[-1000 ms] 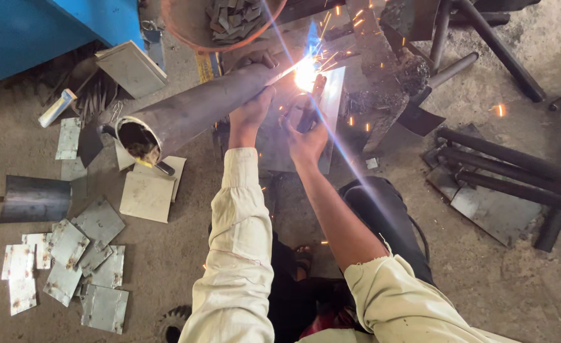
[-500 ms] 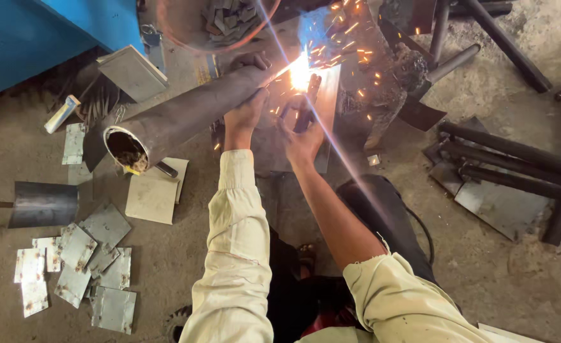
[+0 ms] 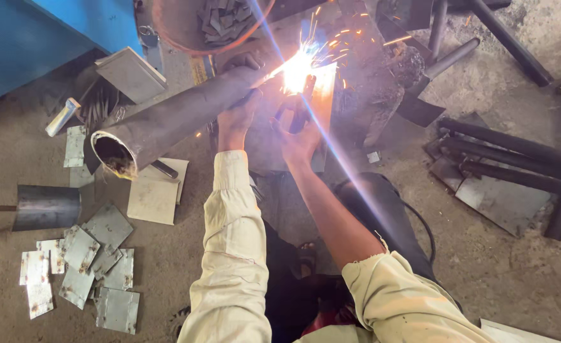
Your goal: The person is welding a metal pipe to a metal sheet using a welding torch. They position the pipe against the sheet, apply the torch to create a weld, and repeat the process on different sections of the assembly.
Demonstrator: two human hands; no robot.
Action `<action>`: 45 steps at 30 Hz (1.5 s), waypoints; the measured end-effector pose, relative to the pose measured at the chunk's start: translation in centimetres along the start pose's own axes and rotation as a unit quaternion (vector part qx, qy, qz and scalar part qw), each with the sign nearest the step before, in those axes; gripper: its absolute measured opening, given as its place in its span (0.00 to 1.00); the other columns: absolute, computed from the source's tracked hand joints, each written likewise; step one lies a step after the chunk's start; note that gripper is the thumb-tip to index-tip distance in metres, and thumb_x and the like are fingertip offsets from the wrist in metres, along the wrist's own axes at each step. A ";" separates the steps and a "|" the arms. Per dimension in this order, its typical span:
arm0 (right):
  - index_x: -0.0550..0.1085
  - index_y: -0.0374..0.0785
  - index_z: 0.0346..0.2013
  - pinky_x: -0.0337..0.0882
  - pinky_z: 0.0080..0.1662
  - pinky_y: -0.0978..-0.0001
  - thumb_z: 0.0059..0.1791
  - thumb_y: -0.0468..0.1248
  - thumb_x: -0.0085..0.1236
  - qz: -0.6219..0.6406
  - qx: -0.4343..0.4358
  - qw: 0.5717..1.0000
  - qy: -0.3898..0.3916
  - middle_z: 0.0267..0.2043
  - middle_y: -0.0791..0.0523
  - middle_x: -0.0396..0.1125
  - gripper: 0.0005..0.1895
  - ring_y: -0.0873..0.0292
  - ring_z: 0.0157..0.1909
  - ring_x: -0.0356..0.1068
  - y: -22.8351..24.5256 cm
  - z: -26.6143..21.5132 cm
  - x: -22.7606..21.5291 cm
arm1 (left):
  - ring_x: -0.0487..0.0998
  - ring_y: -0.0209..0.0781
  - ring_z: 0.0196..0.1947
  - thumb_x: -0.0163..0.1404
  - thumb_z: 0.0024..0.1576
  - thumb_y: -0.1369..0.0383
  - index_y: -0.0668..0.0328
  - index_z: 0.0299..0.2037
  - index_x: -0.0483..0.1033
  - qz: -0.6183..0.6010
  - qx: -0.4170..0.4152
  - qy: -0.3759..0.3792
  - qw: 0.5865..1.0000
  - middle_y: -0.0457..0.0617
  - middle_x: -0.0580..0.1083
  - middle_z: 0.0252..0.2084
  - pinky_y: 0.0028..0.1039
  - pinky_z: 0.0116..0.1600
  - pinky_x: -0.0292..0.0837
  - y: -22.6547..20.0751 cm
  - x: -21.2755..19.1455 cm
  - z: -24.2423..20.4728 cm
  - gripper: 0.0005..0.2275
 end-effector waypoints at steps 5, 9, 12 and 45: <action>0.73 0.35 0.55 0.69 0.60 0.61 0.37 0.37 0.76 -0.040 -0.013 0.999 0.018 0.50 0.52 0.72 0.33 0.55 0.55 0.72 -0.4 0.0 0.1 | 0.77 0.31 0.25 0.59 0.54 0.67 0.64 0.34 0.81 0.020 -0.235 -0.013 0.972 0.41 0.77 0.26 0.27 0.33 0.74 3.9 0.4 -1.4 0.08; 0.71 0.34 0.56 0.68 0.56 0.60 0.36 0.40 0.79 -0.106 -0.002 0.994 0.000 0.51 0.50 0.69 0.38 0.54 0.54 0.70 -0.9 0.2 -0.2 | 0.75 0.31 0.23 0.59 0.55 0.64 0.64 0.33 0.81 -0.024 -0.371 -0.021 0.928 0.42 0.76 0.25 0.27 0.31 0.72 5.4 0.2 -3.2 0.10; 0.72 0.34 0.53 0.68 0.55 0.60 0.36 0.41 0.80 -0.126 0.000 0.992 0.011 0.49 0.51 0.70 0.36 0.54 0.53 0.70 -0.5 0.2 -0.3 | 0.75 0.30 0.26 0.59 0.56 0.66 0.65 0.33 0.81 0.048 -0.252 -0.014 0.966 0.41 0.76 0.27 0.24 0.34 0.71 4.3 0.0 -2.0 0.08; 0.71 0.36 0.62 0.71 0.52 0.56 0.35 0.50 0.78 -0.200 -0.038 0.979 0.010 0.49 0.49 0.70 0.45 0.50 0.52 0.72 -2.3 0.4 -0.3 | 0.69 0.29 0.30 0.59 0.57 0.65 0.62 0.34 0.77 -0.066 -0.350 -0.085 0.931 0.37 0.72 0.31 0.26 0.36 0.66 9.4 0.2 -7.2 0.09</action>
Point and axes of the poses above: each hand's wrist, its own z-axis towards the middle knuckle, its own x-axis out of the palm, y = z × x, the point moved 6 cm from there along z, towards the middle knuckle
